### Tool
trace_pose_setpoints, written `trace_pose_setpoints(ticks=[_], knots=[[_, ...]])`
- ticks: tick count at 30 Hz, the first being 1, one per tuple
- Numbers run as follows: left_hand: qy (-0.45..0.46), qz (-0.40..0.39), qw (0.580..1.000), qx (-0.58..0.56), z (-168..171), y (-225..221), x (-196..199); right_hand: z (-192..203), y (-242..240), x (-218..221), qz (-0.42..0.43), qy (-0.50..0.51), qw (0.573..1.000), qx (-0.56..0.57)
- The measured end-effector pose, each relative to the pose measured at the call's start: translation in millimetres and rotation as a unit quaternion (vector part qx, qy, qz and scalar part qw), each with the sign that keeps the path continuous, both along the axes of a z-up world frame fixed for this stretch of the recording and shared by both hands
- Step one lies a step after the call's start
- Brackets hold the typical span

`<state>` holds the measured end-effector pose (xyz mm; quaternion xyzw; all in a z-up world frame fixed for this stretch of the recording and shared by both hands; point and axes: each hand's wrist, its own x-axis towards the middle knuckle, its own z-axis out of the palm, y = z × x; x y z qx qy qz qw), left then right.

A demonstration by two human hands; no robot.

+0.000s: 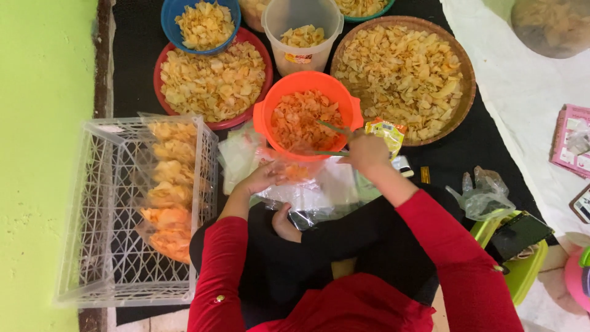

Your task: The person uses tongs to transfer orange chips from a bowl into small plastic bags. They handle each bag individually, filling it with chips and placing it into a crate.

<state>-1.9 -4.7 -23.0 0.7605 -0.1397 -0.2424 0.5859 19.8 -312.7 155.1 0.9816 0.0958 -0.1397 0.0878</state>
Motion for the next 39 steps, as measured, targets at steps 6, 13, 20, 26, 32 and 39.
trace_pose_setpoints(ticks=[6,13,20,26,32,39], knots=[[-0.001,-0.021,0.998,0.063,1.4,3.7,4.0,-19.5,-0.9,39.6,-0.003,-0.060,0.998,-0.035],[-0.036,-0.082,0.989,0.120,25.7,-3.3,4.3,-23.1,-41.2,44.2,-0.031,-0.053,0.997,0.053],[0.079,-0.021,0.991,0.103,49.6,-2.7,-0.5,-56.8,-19.1,53.2,0.052,-0.130,0.990,-0.033],[0.108,-0.014,0.990,0.095,36.0,16.4,3.8,-89.2,-57.8,98.9,-0.013,-0.100,0.994,-0.045],[0.103,-0.009,0.986,0.134,18.6,13.6,11.7,16.6,-24.8,52.0,-0.045,-0.036,0.998,0.027],[0.065,-0.009,0.993,0.095,35.1,0.1,-2.8,-6.7,-6.7,47.6,-0.026,-0.036,0.999,0.002]])
